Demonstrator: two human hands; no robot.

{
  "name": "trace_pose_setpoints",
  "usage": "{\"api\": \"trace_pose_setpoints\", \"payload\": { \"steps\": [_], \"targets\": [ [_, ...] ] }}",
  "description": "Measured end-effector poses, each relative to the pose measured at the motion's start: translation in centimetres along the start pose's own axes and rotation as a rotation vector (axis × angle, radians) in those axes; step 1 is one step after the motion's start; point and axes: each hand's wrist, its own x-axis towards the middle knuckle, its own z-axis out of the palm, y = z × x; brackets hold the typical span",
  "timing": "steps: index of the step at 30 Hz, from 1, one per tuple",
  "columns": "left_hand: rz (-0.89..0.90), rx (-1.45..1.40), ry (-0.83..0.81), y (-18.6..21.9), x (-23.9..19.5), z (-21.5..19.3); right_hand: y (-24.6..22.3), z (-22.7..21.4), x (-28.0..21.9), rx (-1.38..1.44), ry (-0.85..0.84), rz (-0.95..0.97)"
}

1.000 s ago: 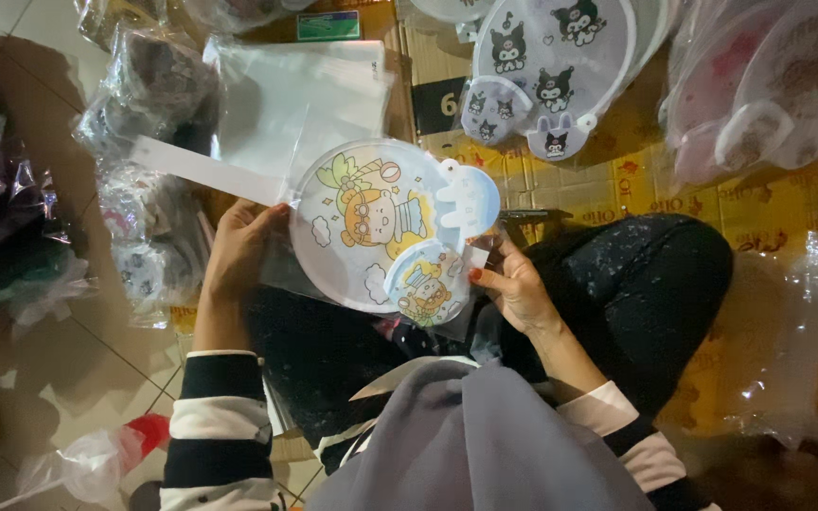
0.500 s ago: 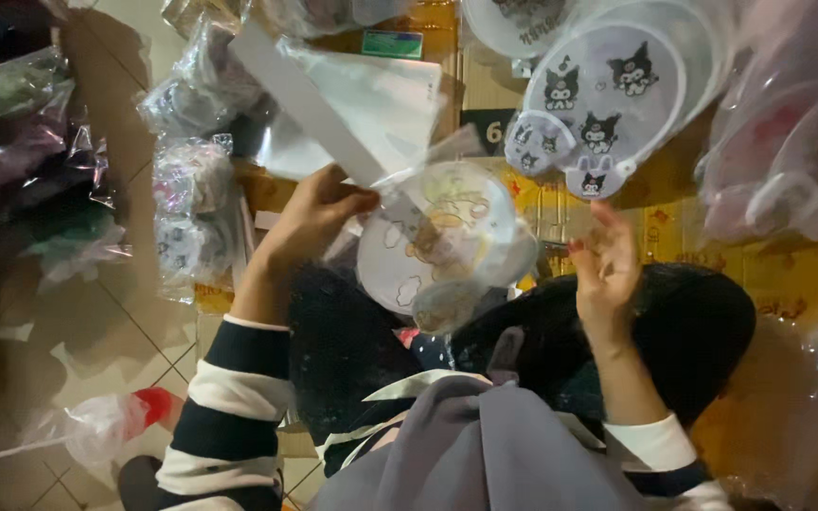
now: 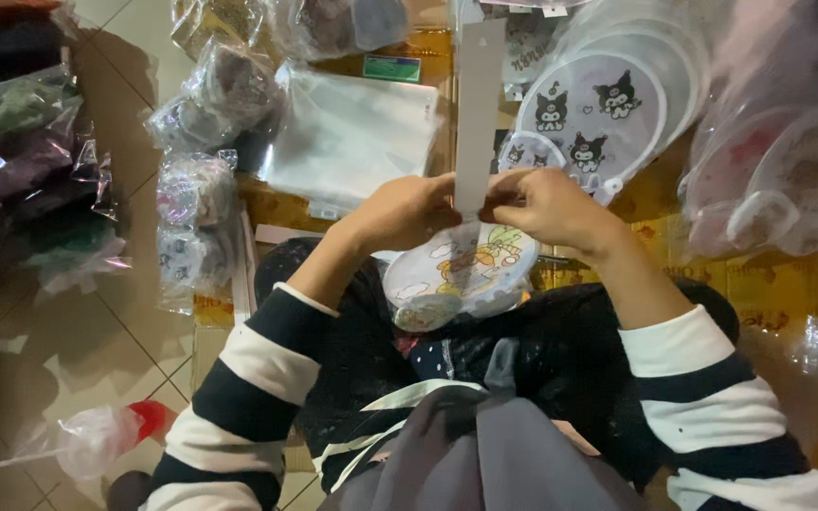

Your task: The person sits on the floor and packs cartoon-themed plastic plates and bowls into clear plastic bags. They handle the items one at a time, place them into bags, and seal them using a handheld heat sealer.

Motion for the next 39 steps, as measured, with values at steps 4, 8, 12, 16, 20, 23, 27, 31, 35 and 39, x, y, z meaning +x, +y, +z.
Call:
{"api": "trace_pose_setpoints", "payload": {
  "steps": [4, 8, 12, 16, 20, 23, 27, 31, 35, 39],
  "targets": [
    [0.055, -0.117, -0.047, -0.2, 1.2, 0.2, 0.3, 0.0, -0.6, 0.096, 0.089, -0.058],
    [0.022, -0.051, -0.009, 0.2, 1.7, 0.3, 1.3, 0.8, -1.1, -0.018, 0.223, -0.218],
    [-0.013, 0.113, 0.021, 0.2, 2.3, 1.4, 3.2, 1.5, -1.1, -0.021, 0.270, -0.205],
    [-0.059, 0.169, 0.006, 1.2, 2.2, 1.6, 4.8, 1.7, -1.5, -0.033, 0.320, -0.281],
    [-0.051, -0.021, 0.033, 0.8, 2.7, 1.7, 3.4, 1.0, -2.3, 0.006, 0.314, -0.171],
    [-0.043, -0.011, 0.065, 1.2, 3.0, 1.6, 0.8, -0.1, -2.9, 0.073, 0.276, -0.104],
    [-0.096, 0.059, 0.104, 1.6, 2.2, -0.7, 4.9, -1.0, -4.1, 0.145, 0.316, -0.039],
    [-0.164, 0.057, 0.186, 0.9, 1.6, -2.9, 13.6, 7.1, -5.9, -0.165, 0.595, 0.251],
    [-0.167, 0.053, 0.239, 0.8, 2.3, -2.9, 16.6, 12.8, -5.1, -0.605, -0.060, 0.686],
    [-0.161, 0.021, 0.266, 2.2, 1.9, -3.7, 22.2, 15.0, -3.9, -0.627, -0.030, 0.615]
  ]
}}
